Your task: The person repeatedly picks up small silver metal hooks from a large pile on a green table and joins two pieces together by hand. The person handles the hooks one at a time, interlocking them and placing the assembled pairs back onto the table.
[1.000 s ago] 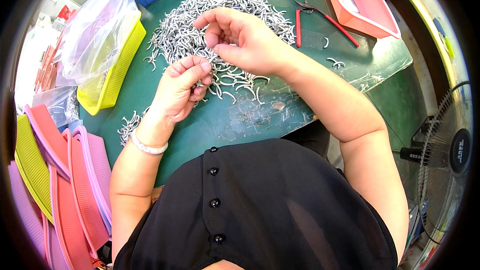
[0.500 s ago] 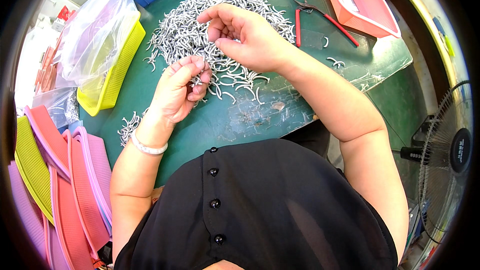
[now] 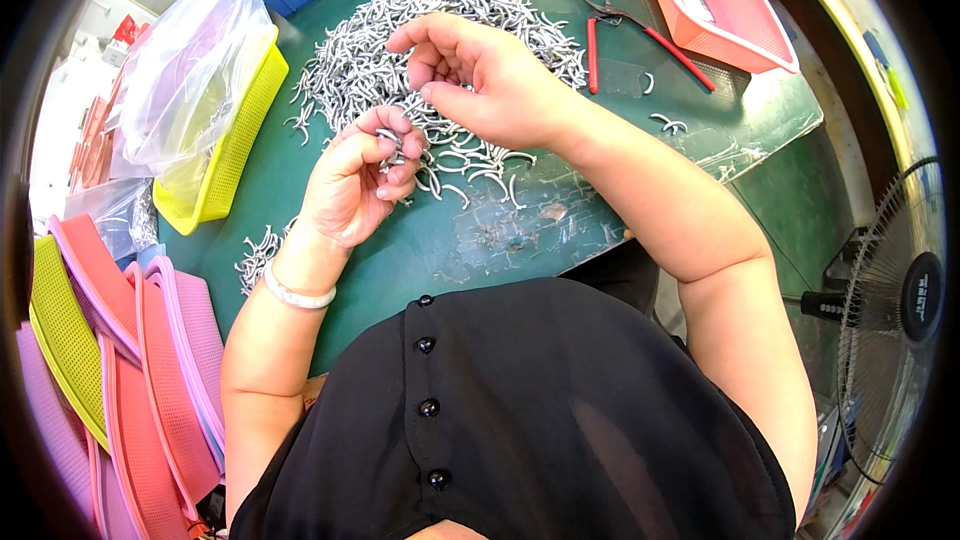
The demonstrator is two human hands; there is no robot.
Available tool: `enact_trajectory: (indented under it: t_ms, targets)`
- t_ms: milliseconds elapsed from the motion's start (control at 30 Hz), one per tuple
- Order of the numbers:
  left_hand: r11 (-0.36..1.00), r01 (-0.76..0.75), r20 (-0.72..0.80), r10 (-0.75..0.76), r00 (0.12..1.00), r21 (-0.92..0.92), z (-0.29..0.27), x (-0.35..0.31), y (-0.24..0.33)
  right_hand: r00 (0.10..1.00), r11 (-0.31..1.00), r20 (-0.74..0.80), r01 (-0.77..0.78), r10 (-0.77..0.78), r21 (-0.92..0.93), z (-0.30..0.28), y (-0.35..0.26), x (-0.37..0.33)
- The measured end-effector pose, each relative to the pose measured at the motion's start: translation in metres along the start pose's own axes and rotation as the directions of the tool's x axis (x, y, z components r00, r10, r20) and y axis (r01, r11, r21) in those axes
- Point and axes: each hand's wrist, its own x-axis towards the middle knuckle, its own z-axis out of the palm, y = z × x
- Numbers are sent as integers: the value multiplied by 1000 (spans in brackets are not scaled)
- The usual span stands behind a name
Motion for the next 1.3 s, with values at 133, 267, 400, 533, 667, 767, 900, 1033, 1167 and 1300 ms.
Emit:
enact_trajectory:
  t_ms: [133,267,400,533,667,767,900,1033,1167,1300]
  targets:
    - [997,-42,-73,47,996,71,1,1,-4,1000,1000,7,-10,10,19,2,2,0]
    - [989,-91,-112,105,988,118,5,2,-7,999,999,21,-27,26,20,3,1,-1]
    - [980,-145,-137,164,977,139,1,3,-8,999,999,26,-32,31,43,4,0,0]
    - [975,-161,-149,184,972,155,3,3,-7,999,999,-3,-41,41,-14,1,2,1]
    - [972,-173,-196,203,959,157,3,1,-6,993,747,65,-29,96,-664,-9,1,2]
    - [974,-170,-203,198,959,149,3,2,-5,974,494,224,177,36,-851,-14,12,-2]
    - [970,-185,-202,215,956,159,3,2,-5,962,511,255,172,96,-842,-11,9,-2]
    - [967,-186,-206,220,954,172,3,1,-5,960,522,260,171,101,-835,-11,9,-3]
    - [968,-185,-197,217,956,168,2,2,-6,970,537,228,148,86,-830,-12,12,-3]
    - [982,-180,-178,188,966,60,-2,2,-4,986,619,159,98,44,-779,-12,6,0]
